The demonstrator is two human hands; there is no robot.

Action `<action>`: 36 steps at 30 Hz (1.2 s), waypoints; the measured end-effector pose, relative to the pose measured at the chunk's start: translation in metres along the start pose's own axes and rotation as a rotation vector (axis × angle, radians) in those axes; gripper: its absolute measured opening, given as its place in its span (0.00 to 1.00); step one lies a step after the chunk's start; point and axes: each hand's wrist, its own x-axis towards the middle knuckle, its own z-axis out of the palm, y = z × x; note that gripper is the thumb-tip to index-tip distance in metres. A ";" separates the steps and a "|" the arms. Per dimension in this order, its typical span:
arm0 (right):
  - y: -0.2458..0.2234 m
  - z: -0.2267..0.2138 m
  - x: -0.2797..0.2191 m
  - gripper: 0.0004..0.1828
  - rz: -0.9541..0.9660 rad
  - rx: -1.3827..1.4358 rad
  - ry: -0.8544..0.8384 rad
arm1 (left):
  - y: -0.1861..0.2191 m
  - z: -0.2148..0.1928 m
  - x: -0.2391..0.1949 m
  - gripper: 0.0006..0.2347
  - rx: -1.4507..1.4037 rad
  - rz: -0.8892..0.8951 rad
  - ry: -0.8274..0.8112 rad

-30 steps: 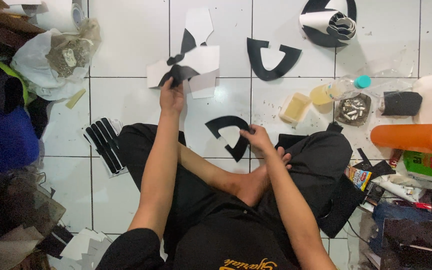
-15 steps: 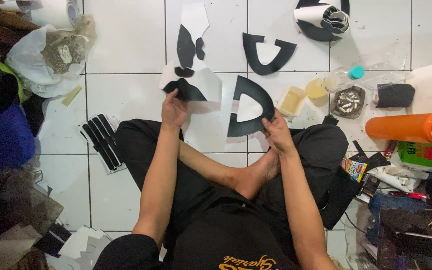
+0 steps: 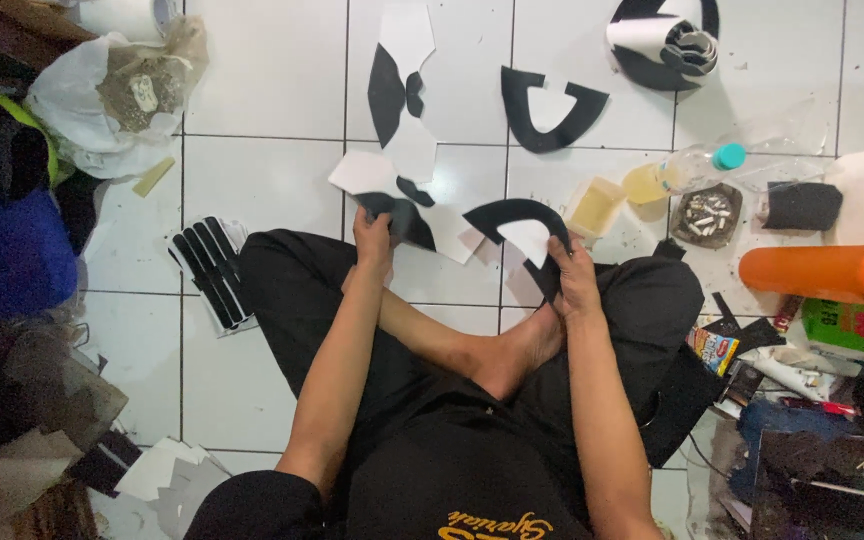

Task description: The person sits on the floor and repeatedly assembles black and white paper cutouts into a mask-like shape. They pick up the pieces, align the edges, and press them together to form a single unit, then place the assembled piece on the floor and repeat the process with new pieces.

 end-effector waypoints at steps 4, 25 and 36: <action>-0.003 0.008 -0.008 0.10 0.142 0.219 -0.050 | 0.049 0.018 -0.052 0.17 -0.340 0.030 -0.086; -0.033 0.058 -0.069 0.13 -0.356 0.323 -0.431 | 0.106 0.074 -0.203 0.11 -0.840 -0.019 -0.458; -0.030 0.074 -0.070 0.20 -0.520 0.058 -0.329 | 0.085 0.080 -0.240 0.17 -0.652 -0.326 -0.556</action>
